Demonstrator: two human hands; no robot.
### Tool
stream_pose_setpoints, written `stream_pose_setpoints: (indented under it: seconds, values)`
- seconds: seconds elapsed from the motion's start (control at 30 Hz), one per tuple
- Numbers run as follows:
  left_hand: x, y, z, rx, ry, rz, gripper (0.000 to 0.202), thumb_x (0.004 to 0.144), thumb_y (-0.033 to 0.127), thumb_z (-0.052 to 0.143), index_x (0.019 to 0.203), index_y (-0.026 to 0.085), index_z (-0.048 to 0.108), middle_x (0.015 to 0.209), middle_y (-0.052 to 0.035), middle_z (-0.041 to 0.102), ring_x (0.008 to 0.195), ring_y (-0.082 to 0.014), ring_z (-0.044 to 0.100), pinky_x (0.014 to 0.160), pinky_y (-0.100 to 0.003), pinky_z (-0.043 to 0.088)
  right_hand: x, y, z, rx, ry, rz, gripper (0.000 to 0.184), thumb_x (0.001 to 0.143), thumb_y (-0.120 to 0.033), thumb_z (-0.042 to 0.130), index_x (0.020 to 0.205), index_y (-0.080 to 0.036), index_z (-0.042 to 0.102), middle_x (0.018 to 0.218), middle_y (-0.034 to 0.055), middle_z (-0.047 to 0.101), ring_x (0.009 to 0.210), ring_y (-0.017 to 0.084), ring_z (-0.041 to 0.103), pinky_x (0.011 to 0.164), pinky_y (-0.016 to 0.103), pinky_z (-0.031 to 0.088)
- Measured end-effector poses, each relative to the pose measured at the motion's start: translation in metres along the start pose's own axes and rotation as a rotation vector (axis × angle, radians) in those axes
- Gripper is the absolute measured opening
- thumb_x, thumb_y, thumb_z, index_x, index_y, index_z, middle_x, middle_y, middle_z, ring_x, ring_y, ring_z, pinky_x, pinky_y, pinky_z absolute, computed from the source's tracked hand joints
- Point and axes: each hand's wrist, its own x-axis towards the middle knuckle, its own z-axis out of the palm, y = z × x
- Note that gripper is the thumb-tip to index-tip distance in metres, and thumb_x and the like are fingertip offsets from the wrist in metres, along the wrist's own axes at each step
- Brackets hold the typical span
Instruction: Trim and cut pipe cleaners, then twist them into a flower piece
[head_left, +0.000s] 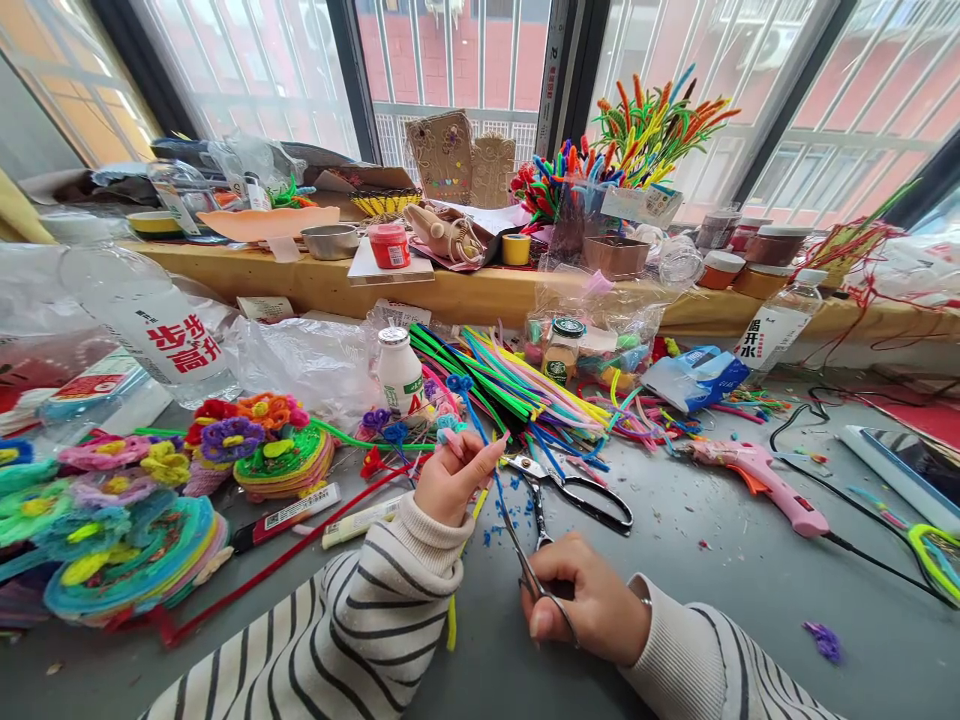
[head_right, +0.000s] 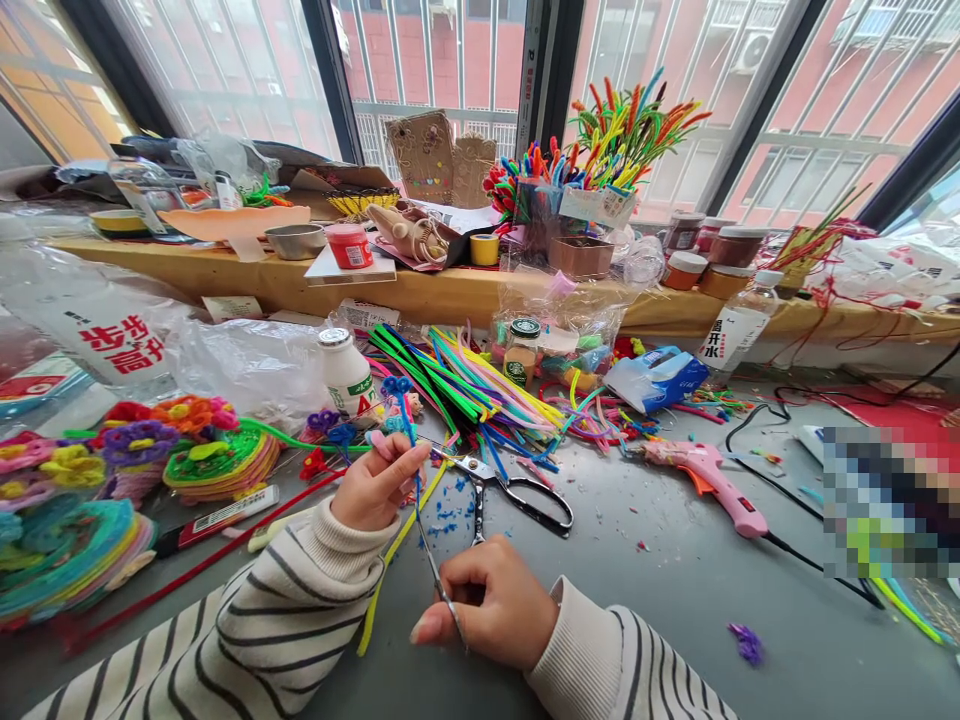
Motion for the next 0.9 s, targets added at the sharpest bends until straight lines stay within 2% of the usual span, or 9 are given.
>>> stream_pose_setpoints:
  seconds: [0.2,0.4,0.63,0.9]
  values:
    - [-0.0004,0.0004,0.0024,-0.024,0.032,0.003,0.03,0.051,0.031,0.067,0.046,0.015,0.042,0.037,0.0095,0.039,0.029,-0.0014,0.035,0.029,-0.016,0.022,0.0005,-0.0012,0.0007,-0.018,0.033,0.034,0.06,0.059,-0.073,0.032,0.038,-0.016,0.03,0.035,-0.0054,0.026,0.036,0.005,0.023,0.036,0.02,0.019]
    - [-0.0003,0.0023,0.006,-0.11,0.14,-0.005,0.03,0.045,0.028,0.07,0.047,0.014,0.044,0.036,0.0093,0.041,0.031,-0.0017,0.037,0.032,-0.014,0.029,0.0009,0.0003,0.0014,-0.038,0.067,0.088,0.058,0.064,-0.067,0.036,0.039,-0.015,0.038,0.035,-0.003,0.035,0.036,0.006,0.028,0.037,0.02,0.023]
    - [-0.0015,0.0077,0.006,-0.24,0.102,-0.116,0.027,0.042,0.026,0.073,0.052,0.013,0.05,0.044,0.0044,0.056,0.042,-0.0052,0.051,0.04,-0.013,0.04,0.0016,0.0009,0.0027,-0.006,0.088,0.161,0.054,0.061,-0.065,0.043,0.04,-0.016,0.033,0.036,-0.0034,0.033,0.036,0.006,0.027,0.036,0.019,0.021]
    - [0.0008,0.0039,0.0036,-0.373,0.075,-0.151,0.031,0.037,0.024,0.075,0.054,0.015,0.051,0.044,0.0049,0.059,0.042,-0.0057,0.054,0.041,-0.011,0.043,0.0026,-0.0014,0.0001,-0.022,0.049,0.133,0.06,0.062,-0.071,0.031,0.04,-0.015,0.037,0.037,-0.0025,0.035,0.038,0.007,0.03,0.038,0.02,0.022]
